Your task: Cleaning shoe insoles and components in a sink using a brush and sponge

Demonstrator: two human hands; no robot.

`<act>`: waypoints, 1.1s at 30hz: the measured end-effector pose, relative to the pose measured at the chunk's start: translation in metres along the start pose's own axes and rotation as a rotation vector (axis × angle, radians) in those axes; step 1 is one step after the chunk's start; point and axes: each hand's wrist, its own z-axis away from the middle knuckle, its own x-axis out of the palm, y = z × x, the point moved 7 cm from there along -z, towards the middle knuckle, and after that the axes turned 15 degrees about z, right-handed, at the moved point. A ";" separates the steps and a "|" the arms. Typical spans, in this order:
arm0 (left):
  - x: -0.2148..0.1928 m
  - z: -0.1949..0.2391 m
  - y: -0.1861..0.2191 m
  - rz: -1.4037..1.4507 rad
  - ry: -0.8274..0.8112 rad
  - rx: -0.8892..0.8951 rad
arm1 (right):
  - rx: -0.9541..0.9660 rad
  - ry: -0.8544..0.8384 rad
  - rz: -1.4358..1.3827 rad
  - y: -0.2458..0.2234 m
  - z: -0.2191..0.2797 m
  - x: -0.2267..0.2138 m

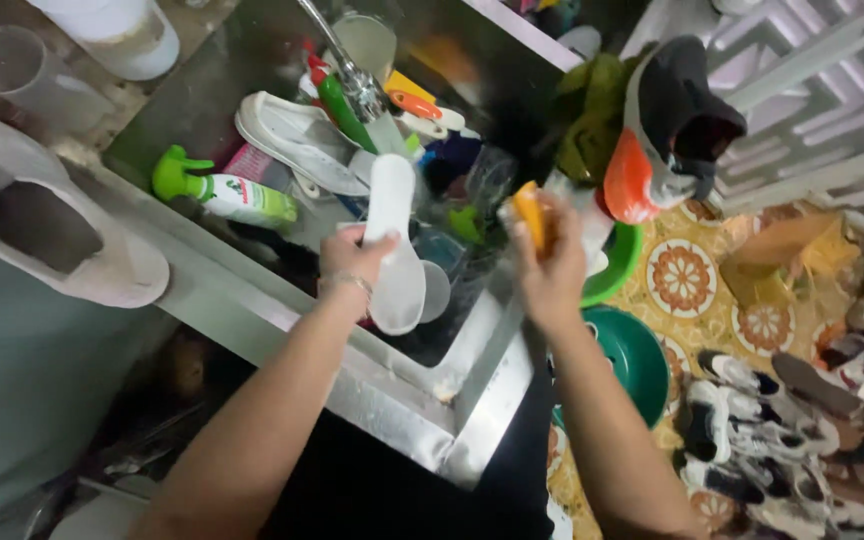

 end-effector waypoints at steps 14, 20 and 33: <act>0.062 -0.118 0.045 0.226 -0.092 0.069 | 0.784 -0.303 -0.332 0.049 -0.016 0.161; 0.091 -0.162 0.050 0.532 -0.124 0.048 | 0.974 -0.388 -0.434 0.018 -0.023 0.164; 0.102 -0.162 0.043 0.508 -0.049 -0.167 | 0.860 -0.430 -0.560 0.050 -0.009 0.169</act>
